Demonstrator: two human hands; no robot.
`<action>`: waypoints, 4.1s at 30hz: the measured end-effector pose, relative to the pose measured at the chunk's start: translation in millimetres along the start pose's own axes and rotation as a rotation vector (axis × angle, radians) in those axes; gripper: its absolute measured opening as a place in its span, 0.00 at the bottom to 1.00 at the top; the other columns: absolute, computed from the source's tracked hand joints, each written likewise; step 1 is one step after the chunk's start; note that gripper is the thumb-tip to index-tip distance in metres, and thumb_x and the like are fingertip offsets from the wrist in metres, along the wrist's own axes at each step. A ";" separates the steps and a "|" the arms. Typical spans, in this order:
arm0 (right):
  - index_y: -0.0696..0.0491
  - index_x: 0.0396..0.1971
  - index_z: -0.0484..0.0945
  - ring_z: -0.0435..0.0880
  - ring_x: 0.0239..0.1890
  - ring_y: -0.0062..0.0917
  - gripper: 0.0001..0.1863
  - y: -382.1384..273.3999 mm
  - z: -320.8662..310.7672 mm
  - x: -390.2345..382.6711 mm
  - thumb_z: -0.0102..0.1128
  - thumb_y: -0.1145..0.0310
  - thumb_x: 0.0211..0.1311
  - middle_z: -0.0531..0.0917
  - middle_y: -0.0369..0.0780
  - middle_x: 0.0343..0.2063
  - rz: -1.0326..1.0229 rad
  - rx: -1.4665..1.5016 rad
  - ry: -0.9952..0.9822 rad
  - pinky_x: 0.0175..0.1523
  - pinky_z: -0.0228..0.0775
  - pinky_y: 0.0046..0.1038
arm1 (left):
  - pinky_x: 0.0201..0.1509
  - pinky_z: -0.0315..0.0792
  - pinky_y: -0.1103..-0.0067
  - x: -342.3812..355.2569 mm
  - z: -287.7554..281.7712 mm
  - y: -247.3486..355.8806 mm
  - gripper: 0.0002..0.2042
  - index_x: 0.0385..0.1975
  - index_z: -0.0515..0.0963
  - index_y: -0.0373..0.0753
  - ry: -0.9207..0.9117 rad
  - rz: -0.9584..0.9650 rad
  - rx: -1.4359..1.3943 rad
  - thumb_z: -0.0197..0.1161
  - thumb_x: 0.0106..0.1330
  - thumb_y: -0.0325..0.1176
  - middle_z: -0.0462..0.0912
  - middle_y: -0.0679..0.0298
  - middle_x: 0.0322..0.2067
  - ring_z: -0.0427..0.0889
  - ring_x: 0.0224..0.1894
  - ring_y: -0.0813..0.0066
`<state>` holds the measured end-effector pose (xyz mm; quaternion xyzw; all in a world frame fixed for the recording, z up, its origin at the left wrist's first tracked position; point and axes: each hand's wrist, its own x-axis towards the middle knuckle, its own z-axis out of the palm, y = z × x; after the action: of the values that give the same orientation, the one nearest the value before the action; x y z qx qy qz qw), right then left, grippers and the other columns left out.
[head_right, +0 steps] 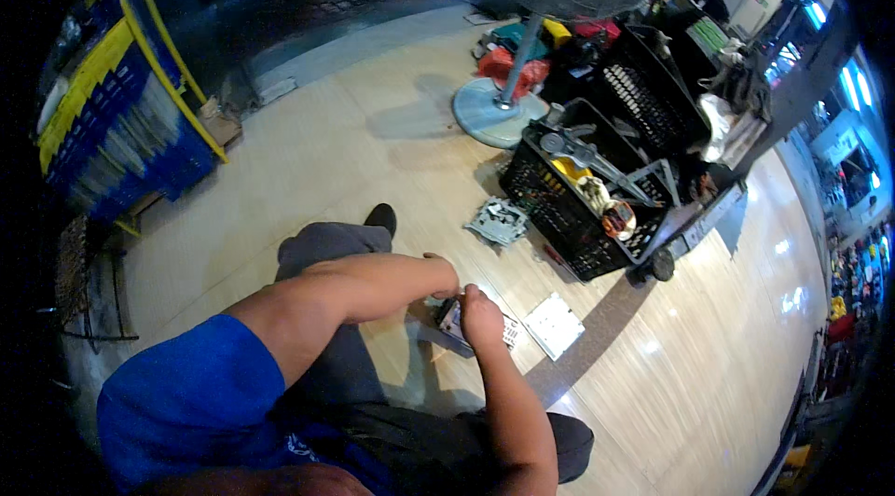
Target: The person disassembles and handles components of an electronic device, inspecting parts and repositioning small white plates on a small silver casing.
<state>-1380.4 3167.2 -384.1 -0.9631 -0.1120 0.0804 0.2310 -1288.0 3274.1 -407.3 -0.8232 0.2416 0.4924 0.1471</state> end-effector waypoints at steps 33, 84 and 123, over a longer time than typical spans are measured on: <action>0.57 0.33 0.73 0.81 0.35 0.48 0.07 25.8 1.9 2.7 0.48 0.71 0.59 0.81 0.52 0.31 0.065 -0.067 0.042 0.41 0.74 0.45 | 0.55 0.69 0.55 23.0 2.4 -12.1 0.18 0.55 0.76 0.53 -0.044 0.024 0.003 0.51 0.68 0.45 0.79 0.62 0.52 0.78 0.53 0.58; 0.54 0.33 0.75 0.82 0.34 0.44 0.07 5.8 -3.6 -2.8 0.49 0.68 0.62 0.79 0.48 0.31 -0.082 -0.176 -0.030 0.40 0.75 0.41 | 0.48 0.73 0.57 -7.2 -8.0 -12.1 0.31 0.55 0.76 0.56 -0.034 0.069 0.078 0.65 0.47 0.22 0.82 0.60 0.46 0.80 0.49 0.58; 0.55 0.39 0.70 0.81 0.43 0.39 0.09 8.2 10.8 -5.7 0.49 0.71 0.60 0.78 0.46 0.38 -0.070 -0.196 -0.011 0.43 0.77 0.36 | 0.45 0.76 0.63 102.6 29.3 -40.9 0.28 0.53 0.76 0.56 -0.109 0.223 0.250 0.68 0.47 0.29 0.84 0.58 0.41 0.82 0.42 0.59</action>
<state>-1386.6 3163.2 -396.8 -0.9762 -0.1541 0.0661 0.1379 -1246.6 3296.6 -511.4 -0.7388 0.3823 0.5155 0.2055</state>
